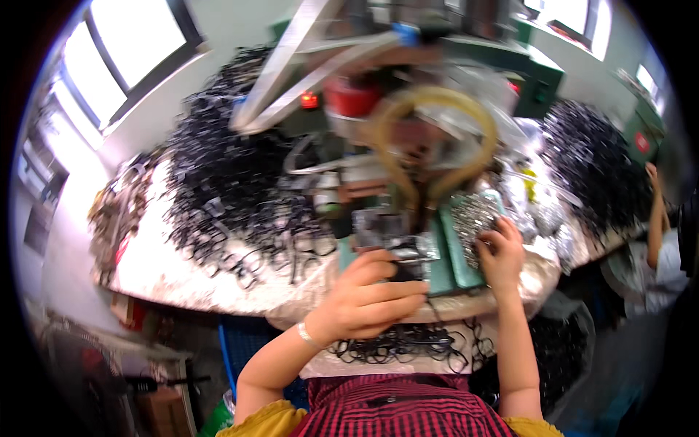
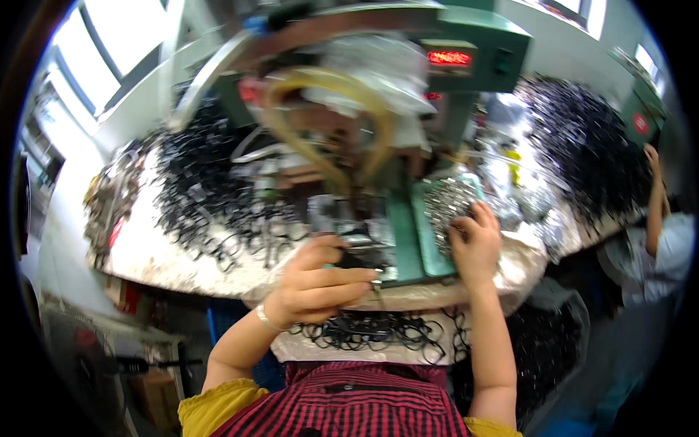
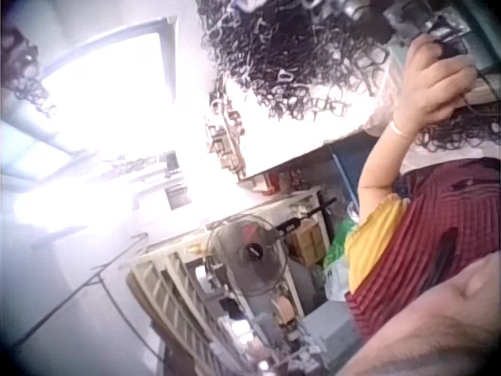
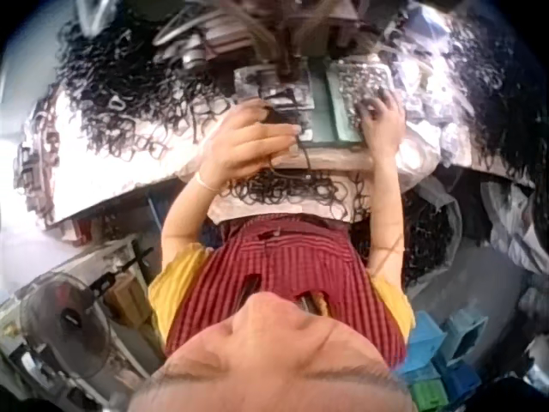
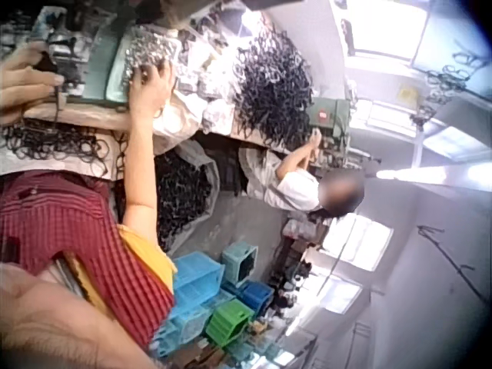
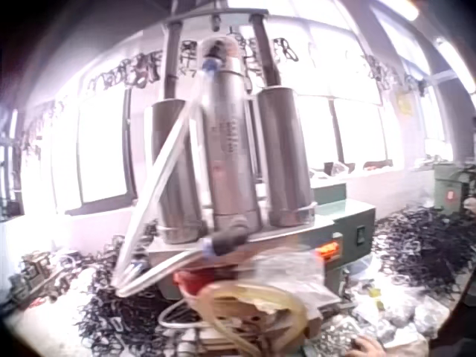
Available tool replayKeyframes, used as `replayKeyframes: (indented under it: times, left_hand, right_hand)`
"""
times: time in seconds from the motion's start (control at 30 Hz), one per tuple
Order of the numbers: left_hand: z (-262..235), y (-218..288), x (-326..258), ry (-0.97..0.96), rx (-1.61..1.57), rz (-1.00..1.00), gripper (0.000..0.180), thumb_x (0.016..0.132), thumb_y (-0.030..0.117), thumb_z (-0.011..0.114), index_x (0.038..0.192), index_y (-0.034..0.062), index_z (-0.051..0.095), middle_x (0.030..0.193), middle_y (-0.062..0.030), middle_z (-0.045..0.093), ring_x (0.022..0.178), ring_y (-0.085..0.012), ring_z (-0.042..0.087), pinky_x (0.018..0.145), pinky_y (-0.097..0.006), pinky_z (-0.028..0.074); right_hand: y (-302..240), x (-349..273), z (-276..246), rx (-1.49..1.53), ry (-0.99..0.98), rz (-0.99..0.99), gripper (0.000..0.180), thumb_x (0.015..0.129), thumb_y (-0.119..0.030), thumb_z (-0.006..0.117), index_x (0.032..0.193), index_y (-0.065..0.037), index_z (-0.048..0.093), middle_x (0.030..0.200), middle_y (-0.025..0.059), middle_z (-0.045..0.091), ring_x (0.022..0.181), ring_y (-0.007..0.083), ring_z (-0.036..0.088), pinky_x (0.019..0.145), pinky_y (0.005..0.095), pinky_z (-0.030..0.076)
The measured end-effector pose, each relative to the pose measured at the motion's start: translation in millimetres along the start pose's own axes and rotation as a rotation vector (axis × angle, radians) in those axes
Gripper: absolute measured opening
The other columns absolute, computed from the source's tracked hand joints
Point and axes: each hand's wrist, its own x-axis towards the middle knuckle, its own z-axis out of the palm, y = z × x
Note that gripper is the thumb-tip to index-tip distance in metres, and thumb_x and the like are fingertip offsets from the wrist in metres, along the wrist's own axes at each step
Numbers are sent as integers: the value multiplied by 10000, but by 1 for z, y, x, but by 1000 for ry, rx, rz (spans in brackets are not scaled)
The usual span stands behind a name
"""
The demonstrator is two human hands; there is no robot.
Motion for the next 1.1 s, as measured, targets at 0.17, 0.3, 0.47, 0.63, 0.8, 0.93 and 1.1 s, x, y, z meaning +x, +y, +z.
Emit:
replayKeyframes:
  times: [0.17,0.3,0.47,0.63,0.8,0.93,1.1]
  left_hand:
    - [10,13,-10,37,8,-51,342,839,139,688,1176,84,705,1250,-44,702,928,-279,558,1021,-480,499]
    - [-15,57,-50,326,368,-265,220,931,134,646,1137,64,671,1210,-81,685,968,-243,610,1024,-420,493]
    - [-99,54,-112,925,658,-826,168,969,6,578,1123,-31,632,1129,-122,655,1025,-245,628,958,-366,482]
    - [-115,-19,-133,284,850,-947,387,781,2,750,1156,26,657,1051,-143,670,1022,-329,598,930,-428,468]
    - [-55,-92,-208,-10,1063,-1109,416,774,-31,653,1177,73,660,970,-124,699,910,-340,629,791,-443,500]
    - [-53,-81,-211,257,855,-973,320,874,-7,587,1176,71,661,889,-140,659,857,-375,618,785,-468,503]
    - [-115,-36,-250,566,817,-1350,258,972,111,588,1204,25,663,1053,-126,688,863,-260,645,761,-381,502]
  right_hand:
    - [1,-7,-6,60,87,-1,119,778,-22,744,890,-4,709,1160,209,686,1214,374,598,1046,455,447]
    - [12,-23,-9,435,151,199,82,874,-21,676,932,-3,621,936,41,639,887,147,603,870,281,467]
    - [12,-19,11,943,344,440,53,947,-16,629,997,-36,625,897,-13,618,812,65,549,765,213,443]
    - [-29,23,33,1053,172,387,131,922,-30,686,1045,-4,722,938,-7,689,861,61,604,791,206,464]
    - [-46,29,23,866,84,312,122,901,-14,706,1019,6,730,933,15,706,833,88,624,791,227,489]
    - [-14,-9,-8,464,150,282,124,871,0,713,994,7,726,960,77,716,899,172,659,836,294,508]
    - [35,-64,-50,301,238,329,94,895,22,678,985,20,707,956,73,697,912,173,651,865,294,498]
